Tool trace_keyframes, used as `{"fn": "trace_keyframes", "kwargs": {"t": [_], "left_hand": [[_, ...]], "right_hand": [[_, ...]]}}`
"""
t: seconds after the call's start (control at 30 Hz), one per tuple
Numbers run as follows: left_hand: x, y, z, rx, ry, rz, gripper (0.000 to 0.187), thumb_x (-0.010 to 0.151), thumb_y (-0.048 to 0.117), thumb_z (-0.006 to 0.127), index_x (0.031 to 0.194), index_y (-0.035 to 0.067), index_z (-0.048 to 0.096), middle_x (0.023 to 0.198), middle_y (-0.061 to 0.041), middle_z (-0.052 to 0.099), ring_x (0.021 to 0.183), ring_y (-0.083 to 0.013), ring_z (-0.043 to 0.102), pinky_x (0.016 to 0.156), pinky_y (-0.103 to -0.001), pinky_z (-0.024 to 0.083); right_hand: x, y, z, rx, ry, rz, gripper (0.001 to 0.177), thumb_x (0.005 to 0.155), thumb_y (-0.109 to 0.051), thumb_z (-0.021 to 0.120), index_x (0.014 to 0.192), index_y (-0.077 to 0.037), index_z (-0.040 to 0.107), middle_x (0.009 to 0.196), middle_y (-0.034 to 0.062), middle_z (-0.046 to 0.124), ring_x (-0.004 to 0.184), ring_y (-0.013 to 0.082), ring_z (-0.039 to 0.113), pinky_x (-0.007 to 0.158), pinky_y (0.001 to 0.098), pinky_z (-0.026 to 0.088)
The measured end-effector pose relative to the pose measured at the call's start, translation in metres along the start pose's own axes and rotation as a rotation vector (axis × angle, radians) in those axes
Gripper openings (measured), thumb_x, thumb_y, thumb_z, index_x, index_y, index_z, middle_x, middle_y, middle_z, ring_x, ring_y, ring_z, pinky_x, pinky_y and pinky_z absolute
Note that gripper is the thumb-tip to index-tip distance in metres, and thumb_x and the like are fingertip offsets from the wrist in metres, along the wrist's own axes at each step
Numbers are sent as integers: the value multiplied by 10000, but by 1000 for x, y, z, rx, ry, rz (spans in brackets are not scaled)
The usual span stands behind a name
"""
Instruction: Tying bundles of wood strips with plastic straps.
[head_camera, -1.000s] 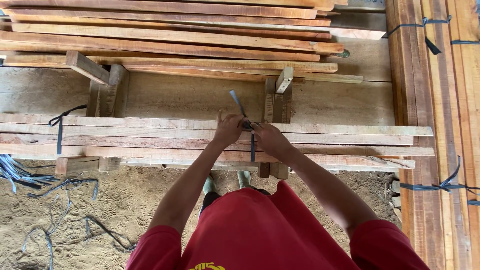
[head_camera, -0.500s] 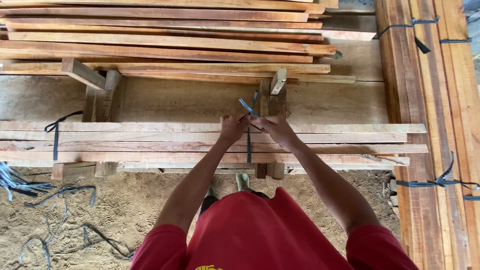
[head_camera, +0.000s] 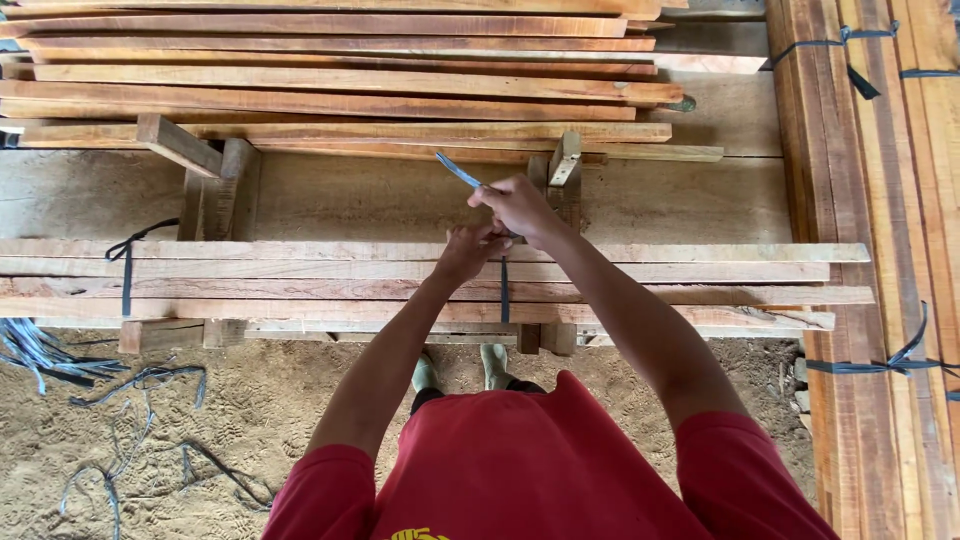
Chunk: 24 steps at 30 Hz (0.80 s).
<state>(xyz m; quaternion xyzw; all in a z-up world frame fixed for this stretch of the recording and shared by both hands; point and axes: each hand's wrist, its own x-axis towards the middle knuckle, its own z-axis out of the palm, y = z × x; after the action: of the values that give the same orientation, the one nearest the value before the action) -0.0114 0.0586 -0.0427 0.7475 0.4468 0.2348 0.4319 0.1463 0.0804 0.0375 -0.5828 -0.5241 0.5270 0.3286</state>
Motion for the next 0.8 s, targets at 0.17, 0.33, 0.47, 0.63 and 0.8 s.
{"fn": "trace_keyframes", "kwargs": {"t": [0.17, 0.33, 0.47, 0.63, 0.8], "left_hand": [[-2, 5, 0, -5, 28, 30, 250, 998, 405, 675, 1034, 163, 727, 883, -17, 791, 994, -240, 763, 1041, -389, 364], [16, -45, 31, 97, 70, 33, 182, 1004, 367, 653, 1046, 204, 720, 901, 7, 793, 975, -224, 767, 1021, -417, 386], [13, -33, 26, 125, 78, 0, 196, 1012, 395, 650, 1055, 217, 722, 912, 18, 798, 960, -219, 768, 1033, -438, 371], [17, -46, 34, 173, 80, -46, 244, 1016, 416, 649, 1078, 195, 730, 919, -28, 799, 965, -272, 759, 1052, -484, 359], [8, -33, 12, -107, -13, -19, 125, 997, 235, 712, 1096, 162, 736, 992, -49, 798, 1035, -234, 753, 994, -404, 508]], "right_hand": [[-6, 3, -11, -85, 11, -131, 558, 1072, -506, 549, 1283, 9, 579, 983, 220, 615, 898, 309, 616, 807, 465, 530], [-46, 43, -29, -517, 107, -572, 289, 1040, -221, 544, 1258, -70, 430, 999, 226, 569, 943, 521, 646, 775, 665, 525], [-51, 79, -26, -837, 109, -803, 305, 962, -131, 637, 1250, -53, 577, 1012, 137, 656, 969, 330, 694, 910, 465, 557], [-40, 105, -16, -1003, 188, -923, 374, 934, -104, 726, 1296, -55, 648, 1060, 139, 655, 996, 298, 672, 889, 413, 559], [-43, 94, -10, -888, 176, -835, 205, 980, -79, 689, 1181, -44, 668, 991, 100, 577, 868, 275, 629, 772, 427, 558]]}}
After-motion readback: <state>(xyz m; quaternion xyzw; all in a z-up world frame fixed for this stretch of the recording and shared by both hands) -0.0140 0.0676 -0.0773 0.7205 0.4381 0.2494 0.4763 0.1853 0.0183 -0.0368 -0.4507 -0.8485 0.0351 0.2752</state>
